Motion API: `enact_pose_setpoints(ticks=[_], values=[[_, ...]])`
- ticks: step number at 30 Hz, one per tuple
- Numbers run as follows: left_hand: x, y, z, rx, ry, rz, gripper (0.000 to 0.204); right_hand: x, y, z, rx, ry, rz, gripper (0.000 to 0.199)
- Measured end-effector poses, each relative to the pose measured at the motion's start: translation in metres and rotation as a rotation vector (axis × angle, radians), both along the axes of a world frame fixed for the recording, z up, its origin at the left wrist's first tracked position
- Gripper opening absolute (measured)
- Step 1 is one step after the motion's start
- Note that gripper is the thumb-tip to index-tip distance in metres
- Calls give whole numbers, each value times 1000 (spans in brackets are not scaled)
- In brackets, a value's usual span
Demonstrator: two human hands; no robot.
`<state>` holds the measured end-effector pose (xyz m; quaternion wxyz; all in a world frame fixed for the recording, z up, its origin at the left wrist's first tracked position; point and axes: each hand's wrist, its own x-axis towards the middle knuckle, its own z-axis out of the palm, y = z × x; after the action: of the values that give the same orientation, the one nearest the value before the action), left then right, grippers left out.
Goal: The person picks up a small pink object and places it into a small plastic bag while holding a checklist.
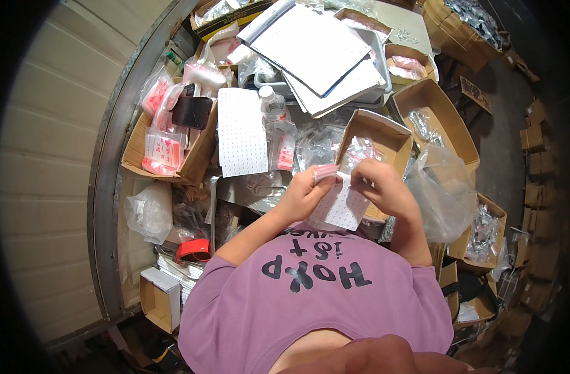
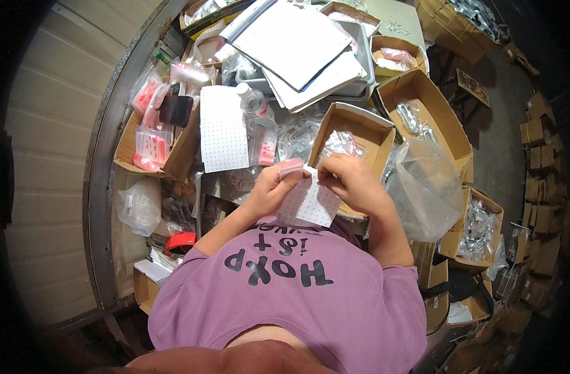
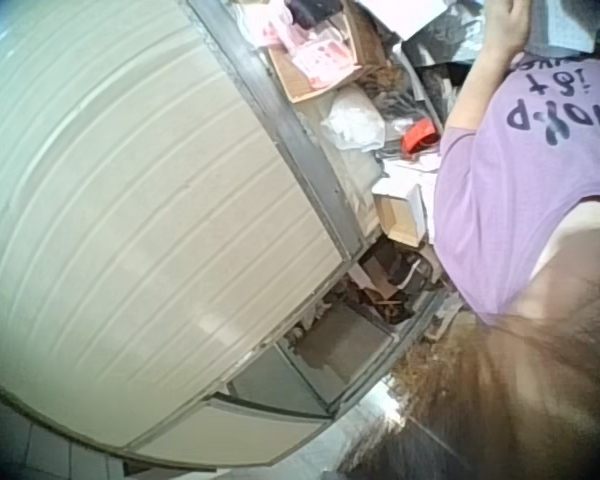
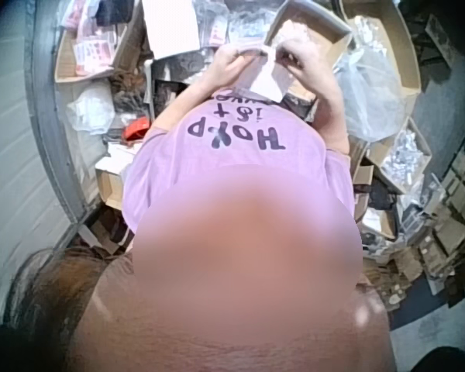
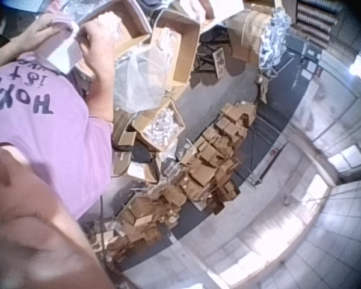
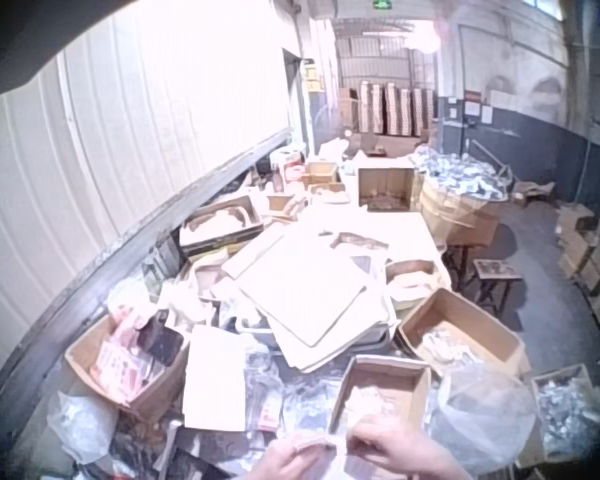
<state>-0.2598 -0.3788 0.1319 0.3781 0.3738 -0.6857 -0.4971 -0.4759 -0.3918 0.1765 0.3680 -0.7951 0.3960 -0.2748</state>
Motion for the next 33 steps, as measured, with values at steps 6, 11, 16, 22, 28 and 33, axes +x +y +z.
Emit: enact_pose_setpoints(ticks=[6,11,16,22,28,33], values=[[-2,-1,-4,288,162,-19,30,12,0,-7,265,-349,-99,12],[2,-2,2,646,252,-5,27,28,3,-19,220,-363,-211,21],[3,-1,-12,686,296,77,27,32,7,-10,194,-300,-190,26],[-7,-2,-6,728,359,69,28,42,8,-9,-133,-141,-221,25],[-3,-2,-15,627,317,14,28,36,3,-12,4,-129,-341,28],[-8,0,-15,540,344,2,27,30,1,-13,149,-304,-312,30]])
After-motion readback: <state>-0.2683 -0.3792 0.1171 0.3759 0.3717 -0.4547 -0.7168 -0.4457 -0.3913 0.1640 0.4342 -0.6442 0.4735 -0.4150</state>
